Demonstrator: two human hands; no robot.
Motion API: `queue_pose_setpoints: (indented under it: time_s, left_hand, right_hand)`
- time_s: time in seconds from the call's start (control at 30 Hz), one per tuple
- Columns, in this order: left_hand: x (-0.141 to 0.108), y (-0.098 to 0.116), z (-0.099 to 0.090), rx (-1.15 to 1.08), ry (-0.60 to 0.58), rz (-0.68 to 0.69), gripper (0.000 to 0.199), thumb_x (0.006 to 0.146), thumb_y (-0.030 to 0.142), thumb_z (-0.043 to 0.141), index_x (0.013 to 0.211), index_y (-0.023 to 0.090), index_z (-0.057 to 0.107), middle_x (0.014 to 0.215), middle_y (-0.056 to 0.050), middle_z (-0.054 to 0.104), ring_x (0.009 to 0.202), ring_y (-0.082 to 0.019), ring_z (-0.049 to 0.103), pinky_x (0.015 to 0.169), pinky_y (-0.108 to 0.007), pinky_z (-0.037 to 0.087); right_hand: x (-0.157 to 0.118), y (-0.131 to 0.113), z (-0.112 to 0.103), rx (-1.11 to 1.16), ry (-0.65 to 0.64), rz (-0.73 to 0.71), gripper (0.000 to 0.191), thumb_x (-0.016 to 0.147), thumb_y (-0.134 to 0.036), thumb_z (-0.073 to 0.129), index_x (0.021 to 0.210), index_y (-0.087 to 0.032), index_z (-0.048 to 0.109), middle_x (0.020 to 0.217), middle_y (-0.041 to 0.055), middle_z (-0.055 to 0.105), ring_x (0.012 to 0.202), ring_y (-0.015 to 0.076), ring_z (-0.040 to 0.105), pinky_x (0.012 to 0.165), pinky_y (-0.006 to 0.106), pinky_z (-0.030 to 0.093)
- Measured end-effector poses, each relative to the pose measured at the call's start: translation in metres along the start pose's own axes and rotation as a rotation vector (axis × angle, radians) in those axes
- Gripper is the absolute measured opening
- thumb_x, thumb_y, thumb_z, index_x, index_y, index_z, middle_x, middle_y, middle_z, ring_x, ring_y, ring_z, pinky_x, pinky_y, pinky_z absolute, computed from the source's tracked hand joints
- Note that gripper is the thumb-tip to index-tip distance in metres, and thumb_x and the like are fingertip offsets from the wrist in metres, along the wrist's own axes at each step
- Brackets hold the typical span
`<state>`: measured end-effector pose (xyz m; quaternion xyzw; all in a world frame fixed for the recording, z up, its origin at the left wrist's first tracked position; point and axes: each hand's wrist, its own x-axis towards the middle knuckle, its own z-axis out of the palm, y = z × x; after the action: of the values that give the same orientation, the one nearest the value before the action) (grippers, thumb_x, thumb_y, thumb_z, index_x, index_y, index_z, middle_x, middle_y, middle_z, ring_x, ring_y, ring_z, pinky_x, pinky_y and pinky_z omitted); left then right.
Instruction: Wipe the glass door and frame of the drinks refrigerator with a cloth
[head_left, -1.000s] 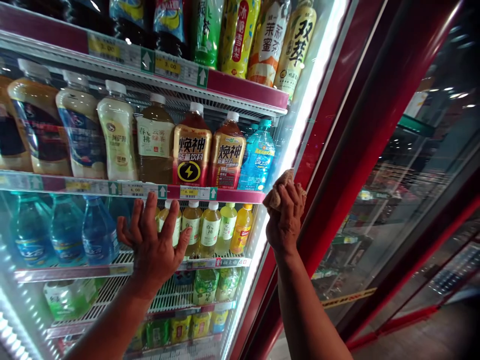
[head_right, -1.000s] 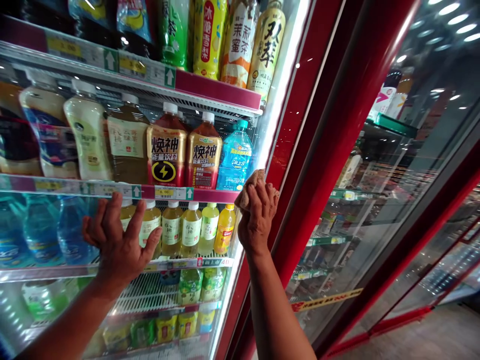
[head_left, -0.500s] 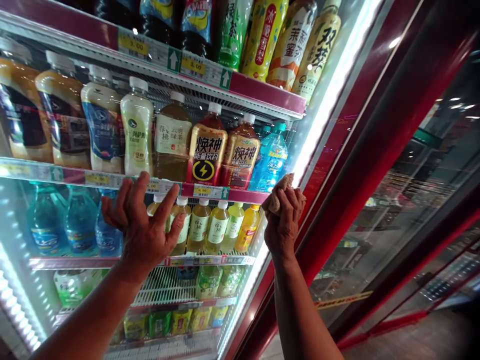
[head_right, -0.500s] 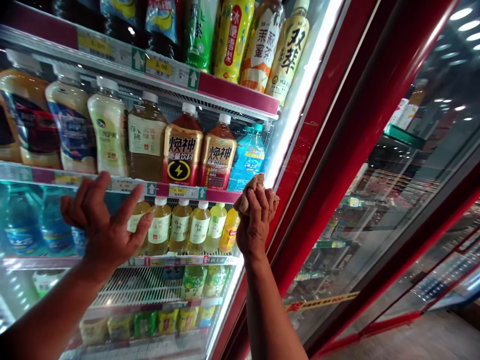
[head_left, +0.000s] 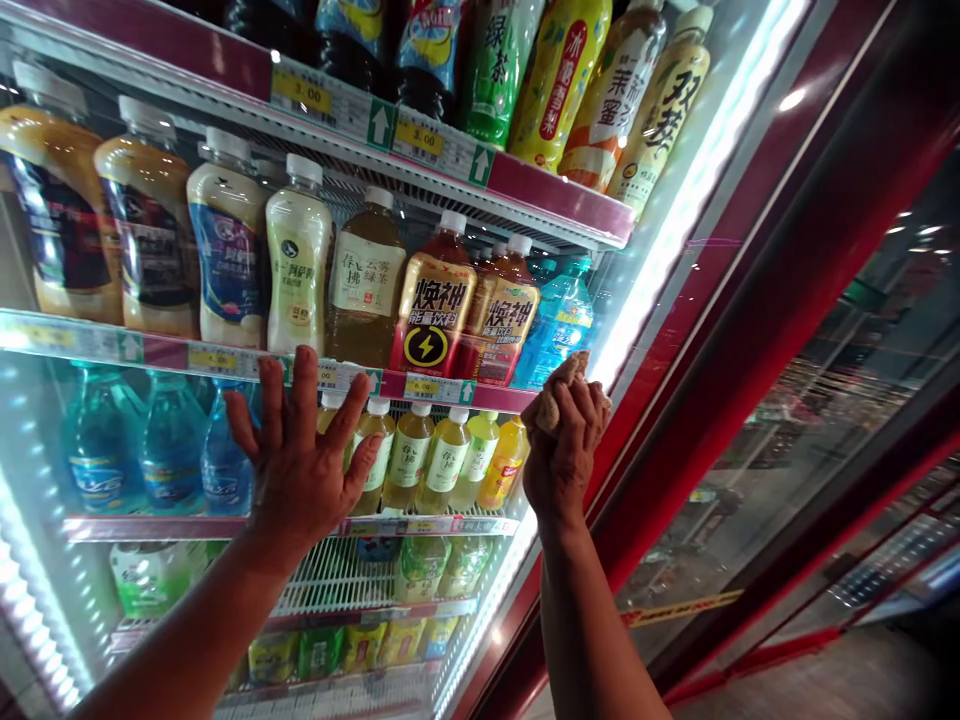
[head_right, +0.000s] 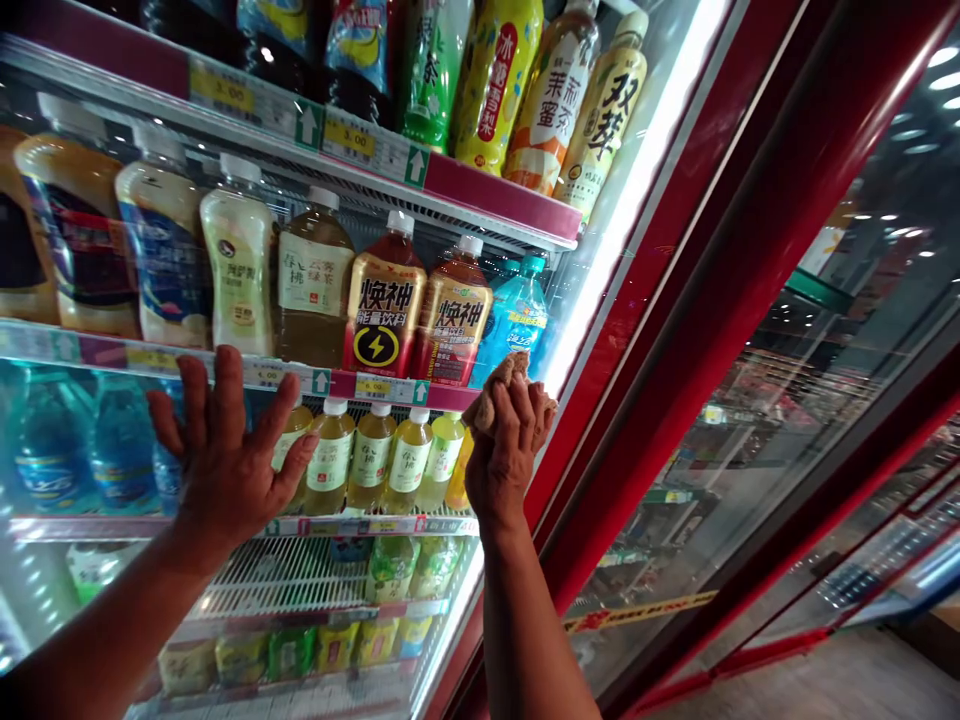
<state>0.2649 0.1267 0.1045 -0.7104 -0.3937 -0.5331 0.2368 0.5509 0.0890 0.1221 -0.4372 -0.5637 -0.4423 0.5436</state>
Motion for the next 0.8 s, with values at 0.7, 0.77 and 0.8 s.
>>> queue_pose_setpoints:
  time_s: [0.7, 0.77, 0.8]
  left_hand:
    - [-0.005, -0.011, -0.009, -0.009, -0.015, 0.073, 0.082, 0.095, 0.039, 0.063, 0.164, 0.040, 0.019, 0.176, -0.002, -0.001, 0.164, -0.029, -0.004, 0.130, -0.056, -0.004]
    - [-0.005, -0.013, -0.011, -0.010, -0.019, 0.079, 0.083, 0.094, 0.039, 0.064, 0.164, 0.040, 0.020, 0.176, -0.001, 0.000, 0.164, -0.028, -0.002, 0.130, -0.055, -0.003]
    - [-0.005, -0.014, -0.012, -0.010, -0.021, 0.083, 0.083, 0.094, 0.039, 0.065, 0.164, 0.040, 0.020, 0.176, -0.001, 0.001, 0.164, -0.028, -0.001, 0.130, -0.054, -0.003]
  right_hand:
    - [-0.018, -0.052, 0.016, 0.034, -0.078, -0.045, 0.059, 0.101, -0.013, 0.053, 0.155, -0.032, 0.042, 0.157, 0.0107, 0.054, 0.158, 0.0263, 0.032, 0.128, 0.064, 0.025]
    - [-0.011, -0.051, 0.016, 0.030, -0.086, -0.051, 0.058, 0.101, -0.013, 0.052, 0.155, -0.031, 0.043, 0.158, 0.0109, 0.053, 0.158, 0.0266, 0.032, 0.128, 0.065, 0.025]
    - [-0.006, -0.050, 0.016, 0.025, -0.088, -0.049, 0.057, 0.101, -0.014, 0.051, 0.155, -0.031, 0.043, 0.158, 0.0111, 0.052, 0.158, 0.0270, 0.032, 0.127, 0.066, 0.025]
